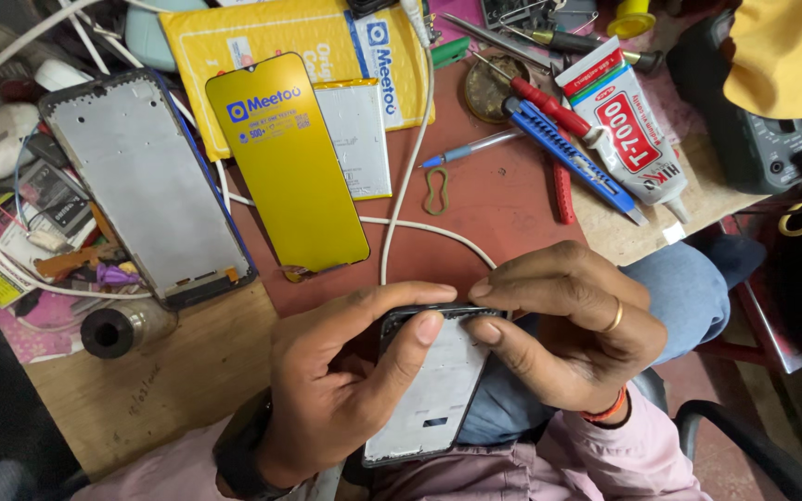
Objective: The person holds a disassembled smartphone and uses a utility knife to trim and clean old adhesive from the phone's frame edge. They then set the phone down, handle a small metal part, and later press a back cover onto the phone frame to fit it together.
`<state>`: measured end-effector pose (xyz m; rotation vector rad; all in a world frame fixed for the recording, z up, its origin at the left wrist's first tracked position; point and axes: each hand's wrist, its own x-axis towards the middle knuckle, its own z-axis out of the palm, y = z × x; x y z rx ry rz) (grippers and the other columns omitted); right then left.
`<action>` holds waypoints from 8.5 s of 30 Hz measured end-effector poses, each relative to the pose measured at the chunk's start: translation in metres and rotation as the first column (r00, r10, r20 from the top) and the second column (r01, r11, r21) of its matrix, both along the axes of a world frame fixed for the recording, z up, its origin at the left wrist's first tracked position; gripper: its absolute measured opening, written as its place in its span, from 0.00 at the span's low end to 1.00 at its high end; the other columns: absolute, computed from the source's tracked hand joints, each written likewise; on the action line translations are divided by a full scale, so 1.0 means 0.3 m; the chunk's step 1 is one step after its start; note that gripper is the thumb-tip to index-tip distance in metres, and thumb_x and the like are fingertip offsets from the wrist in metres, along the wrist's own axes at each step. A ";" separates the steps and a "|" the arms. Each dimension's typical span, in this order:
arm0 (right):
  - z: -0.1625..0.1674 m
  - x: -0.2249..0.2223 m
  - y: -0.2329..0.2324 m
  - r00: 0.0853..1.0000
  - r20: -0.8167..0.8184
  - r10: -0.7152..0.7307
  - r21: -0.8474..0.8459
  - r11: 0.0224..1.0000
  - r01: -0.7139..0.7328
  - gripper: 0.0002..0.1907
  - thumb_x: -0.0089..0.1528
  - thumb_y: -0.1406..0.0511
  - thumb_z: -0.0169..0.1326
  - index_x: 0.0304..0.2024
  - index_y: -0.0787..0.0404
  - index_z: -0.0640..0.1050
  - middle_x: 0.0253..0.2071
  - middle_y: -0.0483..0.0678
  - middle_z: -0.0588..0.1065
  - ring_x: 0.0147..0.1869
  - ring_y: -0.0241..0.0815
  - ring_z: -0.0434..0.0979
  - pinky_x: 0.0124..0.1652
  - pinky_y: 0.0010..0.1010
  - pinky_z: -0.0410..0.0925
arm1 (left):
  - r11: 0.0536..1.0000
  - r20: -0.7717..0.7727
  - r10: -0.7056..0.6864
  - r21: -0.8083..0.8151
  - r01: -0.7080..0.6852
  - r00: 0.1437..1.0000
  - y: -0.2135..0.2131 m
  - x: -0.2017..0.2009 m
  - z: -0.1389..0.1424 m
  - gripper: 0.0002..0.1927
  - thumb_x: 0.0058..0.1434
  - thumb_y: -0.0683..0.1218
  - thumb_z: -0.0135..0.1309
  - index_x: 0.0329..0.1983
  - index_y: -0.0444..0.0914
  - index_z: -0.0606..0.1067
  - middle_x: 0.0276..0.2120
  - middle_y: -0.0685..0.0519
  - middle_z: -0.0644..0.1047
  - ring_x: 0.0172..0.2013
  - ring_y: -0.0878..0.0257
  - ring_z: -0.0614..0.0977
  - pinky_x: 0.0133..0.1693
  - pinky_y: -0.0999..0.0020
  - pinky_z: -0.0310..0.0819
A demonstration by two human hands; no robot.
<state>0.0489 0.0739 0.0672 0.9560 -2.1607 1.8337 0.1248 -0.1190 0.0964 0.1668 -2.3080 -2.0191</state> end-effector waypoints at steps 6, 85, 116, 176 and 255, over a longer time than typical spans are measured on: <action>-0.003 0.004 0.012 0.999 0.028 0.020 -0.011 1.000 -0.020 0.11 0.57 0.71 0.68 0.41 0.68 0.80 0.39 0.54 0.80 0.38 0.39 0.82 0.37 0.22 0.72 | 0.996 -0.033 -0.005 -0.085 0.003 0.999 0.003 0.003 -0.004 0.09 0.67 0.42 0.59 0.49 0.36 0.82 0.30 0.60 0.80 0.26 0.79 0.72 0.27 0.82 0.64; 0.010 -0.009 -0.009 0.988 -0.134 0.076 0.079 0.995 -0.066 0.07 0.61 0.74 0.64 0.39 0.70 0.79 0.38 0.53 0.77 0.40 0.43 0.83 0.36 0.27 0.75 | 0.991 -0.189 -0.109 -0.096 0.093 0.976 -0.007 -0.003 -0.022 0.11 0.70 0.40 0.58 0.55 0.34 0.78 0.41 0.50 0.84 0.40 0.66 0.88 0.43 0.74 0.81; 0.050 0.008 -0.033 0.986 0.159 -0.052 0.176 0.984 0.024 0.09 0.55 0.73 0.66 0.37 0.67 0.79 0.36 0.49 0.78 0.38 0.36 0.79 0.37 0.21 0.70 | 0.989 -0.140 -0.128 -0.086 0.117 0.982 -0.010 -0.028 -0.063 0.12 0.69 0.40 0.57 0.55 0.34 0.78 0.40 0.50 0.84 0.40 0.66 0.89 0.42 0.74 0.83; -0.016 0.007 -0.001 0.948 0.317 0.022 0.075 0.996 -0.048 0.10 0.56 0.74 0.68 0.38 0.66 0.81 0.37 0.50 0.79 0.40 0.35 0.80 0.40 0.20 0.72 | 0.996 -0.100 -0.078 -0.050 0.074 0.992 -0.008 -0.019 -0.083 0.10 0.68 0.39 0.58 0.52 0.33 0.80 0.40 0.50 0.84 0.39 0.68 0.86 0.43 0.76 0.80; -0.044 -0.008 -0.002 0.931 0.363 -0.023 0.128 0.991 -0.026 0.09 0.56 0.77 0.67 0.38 0.67 0.82 0.36 0.49 0.80 0.38 0.34 0.80 0.38 0.20 0.71 | 0.994 0.054 -0.096 0.049 0.094 0.994 -0.012 -0.028 -0.105 0.12 0.68 0.41 0.53 0.52 0.31 0.78 0.37 0.53 0.83 0.35 0.74 0.83 0.36 0.79 0.77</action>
